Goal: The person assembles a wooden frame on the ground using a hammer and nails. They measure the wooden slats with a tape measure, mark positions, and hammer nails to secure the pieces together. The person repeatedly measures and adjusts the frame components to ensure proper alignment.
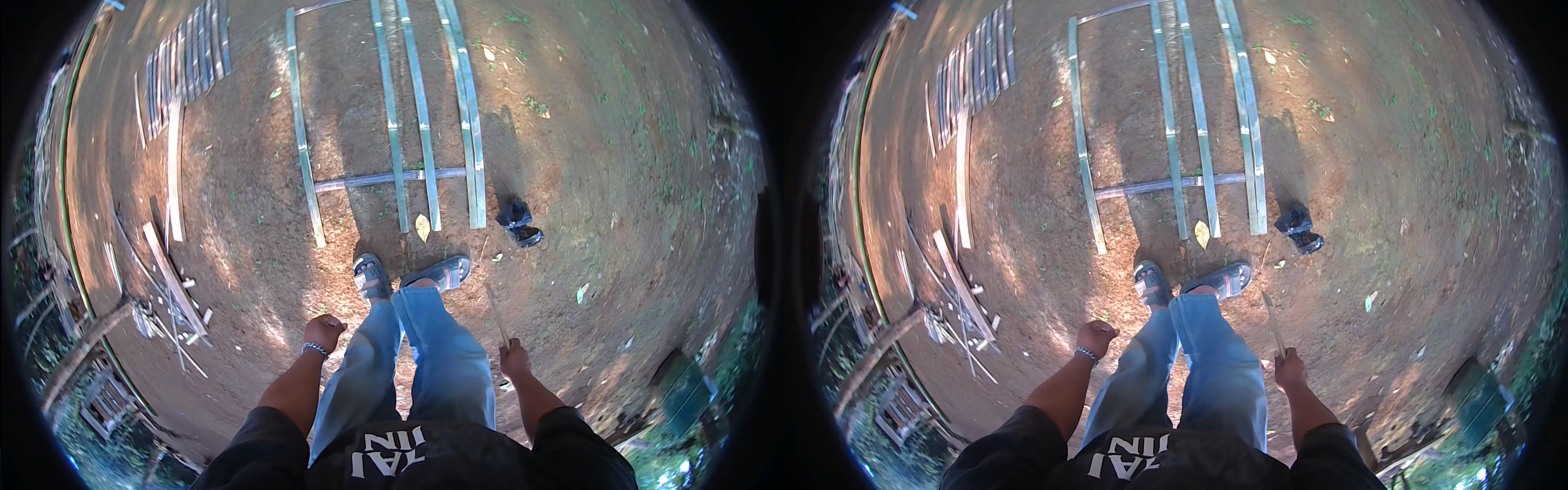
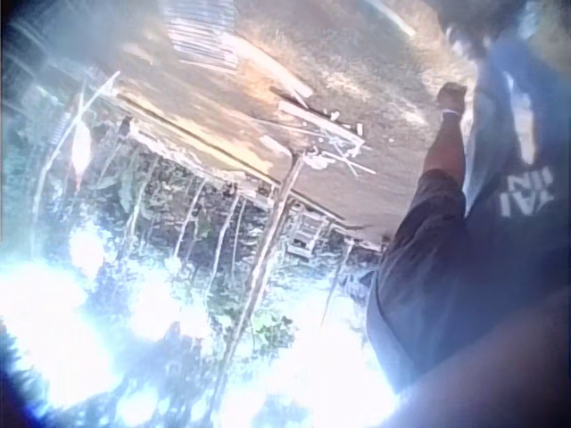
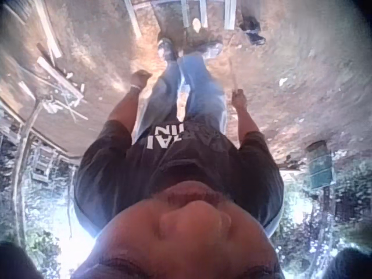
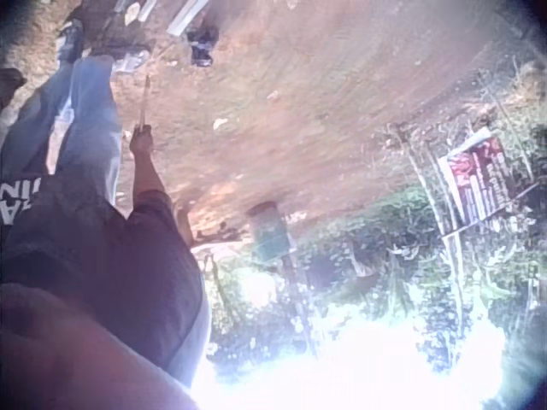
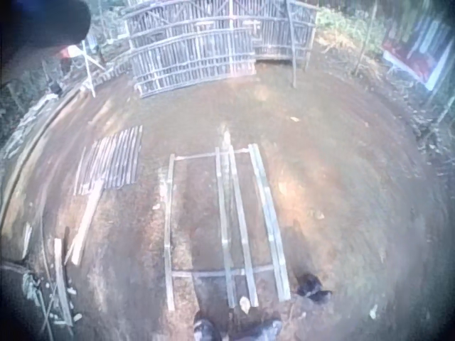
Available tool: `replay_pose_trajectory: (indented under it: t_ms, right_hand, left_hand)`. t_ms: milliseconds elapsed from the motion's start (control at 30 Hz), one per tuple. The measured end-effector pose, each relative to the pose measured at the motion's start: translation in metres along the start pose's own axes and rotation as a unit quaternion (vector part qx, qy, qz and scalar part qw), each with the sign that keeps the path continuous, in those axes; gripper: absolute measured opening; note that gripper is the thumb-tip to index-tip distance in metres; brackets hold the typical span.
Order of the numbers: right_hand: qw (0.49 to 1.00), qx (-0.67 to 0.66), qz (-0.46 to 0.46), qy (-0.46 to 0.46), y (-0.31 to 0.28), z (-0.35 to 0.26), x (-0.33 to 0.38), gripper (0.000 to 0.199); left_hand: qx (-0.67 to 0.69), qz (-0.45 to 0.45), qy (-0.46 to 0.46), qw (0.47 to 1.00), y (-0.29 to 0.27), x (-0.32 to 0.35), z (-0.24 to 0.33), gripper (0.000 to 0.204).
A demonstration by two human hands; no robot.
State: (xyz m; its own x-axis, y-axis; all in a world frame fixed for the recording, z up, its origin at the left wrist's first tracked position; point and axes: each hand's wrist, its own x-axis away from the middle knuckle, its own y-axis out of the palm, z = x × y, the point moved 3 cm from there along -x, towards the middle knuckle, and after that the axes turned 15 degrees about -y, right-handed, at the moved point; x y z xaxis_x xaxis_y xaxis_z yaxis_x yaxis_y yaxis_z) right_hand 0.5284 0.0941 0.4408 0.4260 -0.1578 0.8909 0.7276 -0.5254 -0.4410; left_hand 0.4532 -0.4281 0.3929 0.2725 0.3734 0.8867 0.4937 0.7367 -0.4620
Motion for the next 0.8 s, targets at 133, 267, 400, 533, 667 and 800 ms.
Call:
replay_pose_trajectory:
  t_ms: [133, 267, 400, 533, 667, 800]
  right_hand:
    - [0.997, 0.005, 0.058, -0.042, -0.041, 0.019, -0.020, 0.042]
    - [0.973, 0.014, 0.190, -0.128, -0.090, 0.033, -0.036, 0.042]
    - [0.961, -0.073, 0.233, -0.128, -0.126, 0.082, -0.106, 0.026]
    - [0.974, -0.005, 0.206, -0.098, -0.184, 0.121, -0.167, 0.025]
    - [0.978, 0.004, 0.171, -0.120, -0.256, 0.165, -0.165, 0.032]
    - [0.976, 0.133, 0.128, -0.117, -0.292, 0.234, -0.187, 0.031]
  left_hand:
    - [0.037, -0.026, -0.006, 0.999, 0.031, 0.007, -0.056, 0.027]
    - [-0.001, 0.057, -0.094, 0.994, 0.040, 0.029, -0.112, 0.032]
    - [0.097, 0.139, -0.170, 0.971, 0.069, 0.092, -0.153, 0.031]
    - [0.107, 0.137, -0.291, 0.941, 0.162, 0.178, -0.181, 0.034]
    - [0.127, 0.027, -0.342, 0.931, 0.269, 0.216, -0.142, 0.042]
    - [0.195, 0.019, -0.205, 0.959, 0.353, 0.204, -0.078, 0.041]
